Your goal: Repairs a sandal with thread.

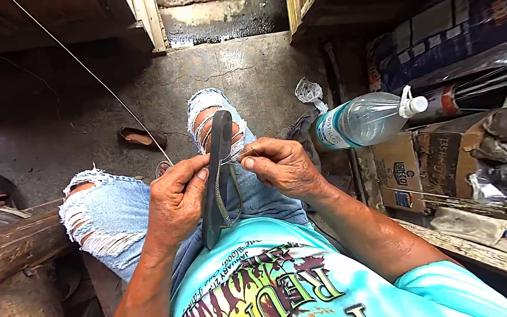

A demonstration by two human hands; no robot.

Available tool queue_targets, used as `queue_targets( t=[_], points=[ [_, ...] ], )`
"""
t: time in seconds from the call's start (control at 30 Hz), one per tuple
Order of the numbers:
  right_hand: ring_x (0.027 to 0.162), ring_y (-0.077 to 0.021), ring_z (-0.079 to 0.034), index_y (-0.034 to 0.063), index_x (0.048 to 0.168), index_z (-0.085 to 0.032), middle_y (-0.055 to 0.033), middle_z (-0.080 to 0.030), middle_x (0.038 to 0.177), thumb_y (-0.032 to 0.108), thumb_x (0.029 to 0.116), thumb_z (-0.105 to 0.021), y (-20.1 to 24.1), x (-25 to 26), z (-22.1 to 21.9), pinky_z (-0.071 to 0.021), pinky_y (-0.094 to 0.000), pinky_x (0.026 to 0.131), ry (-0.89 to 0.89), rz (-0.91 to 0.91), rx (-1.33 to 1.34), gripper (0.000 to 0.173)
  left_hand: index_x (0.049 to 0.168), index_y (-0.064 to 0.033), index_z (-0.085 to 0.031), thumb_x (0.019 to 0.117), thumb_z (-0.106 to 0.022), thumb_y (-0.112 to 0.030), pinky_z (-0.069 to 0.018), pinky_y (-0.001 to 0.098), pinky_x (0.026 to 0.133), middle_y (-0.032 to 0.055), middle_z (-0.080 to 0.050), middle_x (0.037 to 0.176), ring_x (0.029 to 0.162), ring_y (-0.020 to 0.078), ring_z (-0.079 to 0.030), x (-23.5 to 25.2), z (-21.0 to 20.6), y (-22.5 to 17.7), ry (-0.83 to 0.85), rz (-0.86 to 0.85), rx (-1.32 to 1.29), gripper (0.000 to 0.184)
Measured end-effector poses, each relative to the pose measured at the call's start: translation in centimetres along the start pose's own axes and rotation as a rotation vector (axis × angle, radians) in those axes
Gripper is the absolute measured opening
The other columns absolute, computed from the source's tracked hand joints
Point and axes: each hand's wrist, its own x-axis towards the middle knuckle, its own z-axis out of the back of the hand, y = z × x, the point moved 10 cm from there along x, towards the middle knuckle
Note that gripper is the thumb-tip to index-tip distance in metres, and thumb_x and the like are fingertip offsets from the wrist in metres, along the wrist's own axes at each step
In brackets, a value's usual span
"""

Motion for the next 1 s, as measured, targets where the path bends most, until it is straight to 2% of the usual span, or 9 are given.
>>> queue_targets(
  t=[0.23, 0.33, 0.43, 0.53, 0.6, 0.7, 0.8, 0.87, 1.0],
  points=[
    [0.064, -0.0025, -0.058, -0.0064, 0.099, -0.07, -0.0052, -0.069, 0.084, -0.003, 0.0949, -0.06, -0.1, -0.6, -3.6, -0.0498, -0.018, 0.055, 0.305, 0.028, 0.082, 0.011, 0.124, -0.0077, -0.071, 0.1019, -0.052, -0.004, -0.059, 0.0232, 0.082, 0.0027, -0.074, 0.108, 0.094, 0.0057, -0.07, -0.6, -0.5, -0.2, -0.091, -0.04, 0.168, 0.03],
    [0.078, -0.0024, -0.063, 0.0003, 0.106, -0.073, -0.0016, -0.07, 0.089, 0.013, 0.1004, -0.059, 0.2, -1.0, -4.0, -0.0533, -0.0194, 0.069, 0.483, 0.038, -0.359, 0.02, 0.123, -0.0063, -0.071, 0.1019, -0.051, -0.004, -0.058, 0.024, 0.084, 0.0039, -0.074, 0.108, 0.095, 0.007, -0.069, -0.6, -0.1, -0.1, -0.133, -0.033, 0.18, 0.029],
    [0.071, -0.0089, -0.061, 0.009, 0.101, -0.075, 0.0006, -0.064, 0.081, 0.034, 0.1052, -0.053, 1.3, -0.6, -1.7, -0.0512, -0.0284, 0.061, 0.291, 0.051, -0.775, 0.033, 0.122, -0.0061, -0.072, 0.1013, -0.051, -0.004, -0.0577, 0.0234, 0.084, 0.0036, -0.074, 0.107, 0.096, 0.0066, -0.069, -0.8, 0.0, -0.1, -0.142, -0.026, 0.168, 0.029],
    [0.062, -0.0123, -0.058, 0.0047, 0.082, -0.072, -0.0037, -0.059, 0.072, 0.023, 0.103, -0.06, 3.5, -0.4, -0.4, -0.0457, -0.0277, 0.051, -0.114, 0.234, -0.851, 0.03, 0.121, -0.0066, -0.073, 0.1014, -0.051, -0.004, -0.0577, 0.023, 0.083, 0.0027, -0.074, 0.106, 0.094, 0.0061, -0.069, -0.8, -0.5, -0.6, -0.13, -0.043, 0.15, 0.029],
    [0.068, -0.0136, -0.064, 0.0022, 0.091, -0.076, -0.0074, -0.066, 0.08, 0.014, 0.0973, -0.067, 3.5, -0.5, -0.8, -0.0523, -0.0267, 0.056, -0.229, 0.299, -0.879, 0.016, 0.121, -0.006, -0.073, 0.1012, -0.051, -0.003, -0.0578, 0.0216, 0.079, 0.0025, -0.074, 0.104, 0.091, 0.0053, -0.069, -0.9, -0.5, -1.0, -0.136, -0.057, 0.138, 0.03],
    [0.077, -0.0136, -0.068, 0.0009, 0.103, -0.077, -0.0093, -0.071, 0.09, 0.01, 0.0945, -0.069, 2.5, -0.5, -2.2, -0.0576, -0.0259, 0.066, -0.215, 0.284, -0.82, 0.016, 0.121, -0.0029, -0.072, 0.1011, -0.051, -0.002, -0.0581, 0.0214, 0.083, 0.0044, -0.074, 0.108, 0.095, 0.0053, -0.07, -1.4, -0.1, -1.1, -0.161, -0.057, 0.145, 0.029],
    [0.072, -0.0133, -0.065, 0.001, 0.094, -0.077, -0.0073, -0.068, 0.081, 0.009, 0.0932, -0.068, 1.7, 0.1, -3.0, -0.0548, -0.0265, 0.062, -0.167, 0.259, -0.767, 0.012, 0.122, -0.0039, -0.071, 0.1016, -0.05, -0.002, -0.0586, 0.0235, 0.086, 0.0042, -0.074, 0.111, 0.098, 0.0065, -0.07, -1.5, 0.2, -0.8, -0.166, -0.034, 0.135, 0.03],
    [0.069, -0.012, -0.062, 0.0025, 0.088, -0.073, -0.005, -0.064, 0.076, 0.008, 0.0936, -0.064, 1.4, 0.6, -2.9, -0.0521, -0.0271, 0.06, -0.108, 0.216, -0.714, 0.013, 0.124, -0.0052, -0.07, 0.1026, -0.053, -0.008, -0.0586, 0.0222, 0.076, 0.002, -0.074, 0.105, 0.088, 0.0053, -0.069, -1.4, 0.5, -0.8, -0.186, -0.021, 0.113, 0.028],
    [0.051, -0.0053, -0.051, 0.0041, 0.083, -0.067, -0.0003, -0.058, 0.065, 0.005, 0.094, -0.062, 0.6, 0.8, -1.6, -0.0437, -0.0206, 0.045, -0.021, -0.068, -0.323, 0.012, 0.135, -0.0145, -0.066, 0.0948, -0.072, -0.025, -0.0403, 0.0209, 0.058, -0.0002, -0.054, 0.093, 0.07, 0.0062, -0.048, -0.6, 0.0, -2.3, -0.2, -0.073, 0.259, 0.042]
  ],
)
